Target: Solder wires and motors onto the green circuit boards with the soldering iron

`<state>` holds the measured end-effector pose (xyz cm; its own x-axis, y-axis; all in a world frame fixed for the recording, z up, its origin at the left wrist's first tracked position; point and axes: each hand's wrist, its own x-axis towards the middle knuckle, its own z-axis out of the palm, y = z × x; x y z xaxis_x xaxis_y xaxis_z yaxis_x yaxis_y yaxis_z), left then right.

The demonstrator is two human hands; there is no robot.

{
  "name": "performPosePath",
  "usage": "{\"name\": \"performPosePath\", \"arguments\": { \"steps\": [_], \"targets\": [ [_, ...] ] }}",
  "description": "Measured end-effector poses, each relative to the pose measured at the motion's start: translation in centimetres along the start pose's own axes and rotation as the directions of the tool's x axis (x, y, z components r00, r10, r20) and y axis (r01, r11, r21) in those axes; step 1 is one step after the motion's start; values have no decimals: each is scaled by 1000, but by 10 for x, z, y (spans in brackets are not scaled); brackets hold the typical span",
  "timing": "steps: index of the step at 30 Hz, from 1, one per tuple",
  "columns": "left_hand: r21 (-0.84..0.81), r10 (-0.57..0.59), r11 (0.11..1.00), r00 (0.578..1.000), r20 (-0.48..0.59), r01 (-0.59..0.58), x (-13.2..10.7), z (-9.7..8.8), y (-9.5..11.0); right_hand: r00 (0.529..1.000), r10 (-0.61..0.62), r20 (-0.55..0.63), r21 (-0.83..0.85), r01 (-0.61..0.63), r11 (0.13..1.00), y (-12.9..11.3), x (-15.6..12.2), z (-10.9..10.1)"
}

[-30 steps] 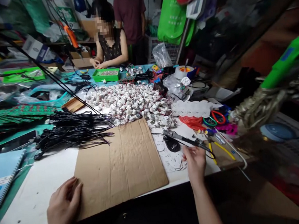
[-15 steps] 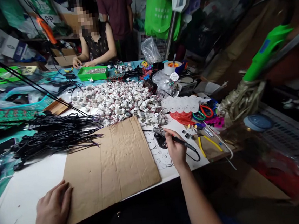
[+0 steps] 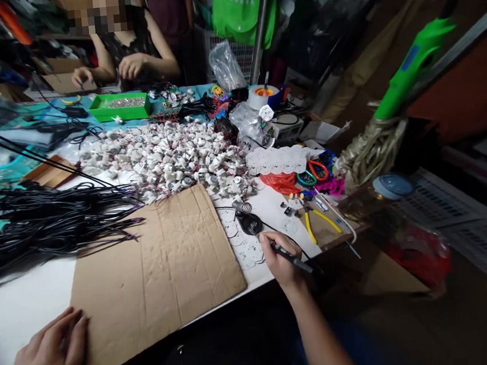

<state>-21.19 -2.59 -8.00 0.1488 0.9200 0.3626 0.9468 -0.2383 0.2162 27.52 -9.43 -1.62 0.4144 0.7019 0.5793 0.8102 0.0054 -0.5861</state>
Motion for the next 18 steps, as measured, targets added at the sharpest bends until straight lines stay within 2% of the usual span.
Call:
{"name": "performPosePath", "arguments": {
  "steps": [18],
  "targets": [
    [-25, 1, 1000, 999, -43, -2, -1, 1, 1, 998, -41, 45, -59, 44, 997, 5, 10, 11]
  ]
}}
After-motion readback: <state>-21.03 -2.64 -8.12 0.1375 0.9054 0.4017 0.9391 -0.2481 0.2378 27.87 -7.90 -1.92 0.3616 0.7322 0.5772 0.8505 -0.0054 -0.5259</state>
